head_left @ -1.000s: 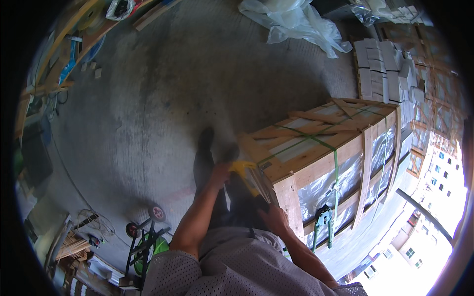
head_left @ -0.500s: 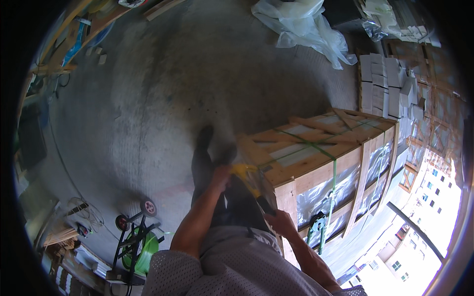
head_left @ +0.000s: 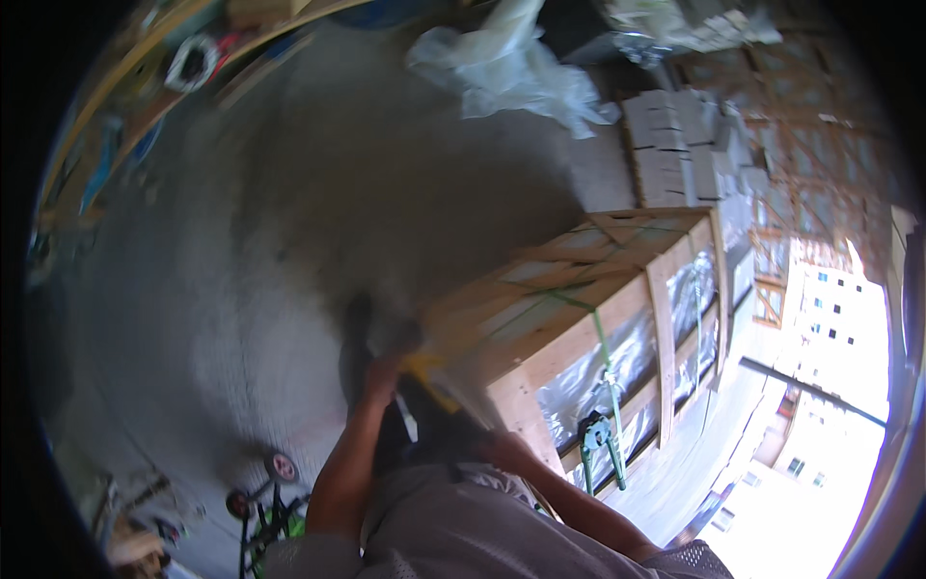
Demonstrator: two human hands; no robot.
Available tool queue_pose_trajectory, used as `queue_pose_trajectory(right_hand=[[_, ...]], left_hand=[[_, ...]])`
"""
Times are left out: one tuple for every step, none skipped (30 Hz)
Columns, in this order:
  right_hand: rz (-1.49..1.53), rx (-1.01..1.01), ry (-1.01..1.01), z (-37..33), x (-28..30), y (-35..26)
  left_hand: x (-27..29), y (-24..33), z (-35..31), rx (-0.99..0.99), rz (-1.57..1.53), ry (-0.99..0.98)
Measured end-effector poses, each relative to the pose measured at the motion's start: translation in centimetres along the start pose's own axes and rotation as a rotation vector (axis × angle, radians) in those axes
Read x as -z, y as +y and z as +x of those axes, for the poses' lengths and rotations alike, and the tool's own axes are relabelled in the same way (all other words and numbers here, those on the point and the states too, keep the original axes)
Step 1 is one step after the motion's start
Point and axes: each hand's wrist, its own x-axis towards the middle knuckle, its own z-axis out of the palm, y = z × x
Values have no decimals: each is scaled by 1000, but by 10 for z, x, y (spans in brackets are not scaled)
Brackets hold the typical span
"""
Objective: The person secures a wooden crate with green straps using a ratchet strap tool. They loop the straps around the crate, tighten them with the ratchet, and trim excess strap length. The person also uses a hammer to adjust the crate structure.
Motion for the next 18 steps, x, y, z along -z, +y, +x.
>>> queue_pose_trajectory(right_hand=[[66, -41, 15, 3, -4, -2], [195, -208, -48, 4, -7, -6], [119, -34, -9, 4, -8, -11], [153, 13, 32, 4, -7, -18], [215, -23, 1, 0, -4, -23], [273, -48, -25, -3, 1, -29], [311, -20, -22, -7, 7, -36], [310, 4, -13, -13, 16, -41], [292, -2, -19, -20, 25, -47], [279, 19, -10, -25, 35, -53], [278, 0, -18, -29, 44, -60], [287, 1, -7, -32, 53, -68], [310, 14, 25, -32, 63, -74], [292, 11, 53, -31, 73, -81], [287, 18, 92, -29, 82, -89], [245, 1, 108, -23, 90, -97], [266, 23, 135, -17, 99, -104], [255, 20, 141, -10, 109, -114]], left_hand=[[5, 15, -3, 38, 20, 19], [16, 30, -13, 231, 18, 77], [20, 47, -21, 209, 41, 135], [23, 62, -30, 179, 48, 196], [28, 77, -42, 148, 80, 223], [30, 90, -52, 109, 99, 257], [34, 105, -59, 83, 226, 278], [34, 116, -67, 22, 311, 292], [37, 126, -74, -38, 391, 317], [39, 135, -81, -98, 467, 347], [42, 145, -88, -117, 534, 385], [42, 154, -92, -138, 551, 409], [41, 163, -96, -212, 600, 424], [38, 173, -98, -228, 640, 442], [36, 183, -99, -293, 689, 422], [33, 192, -99, -328, 732, 404], [30, 202, -98, -344, 792, 380], [28, 213, -96, -383, 842, 359]])
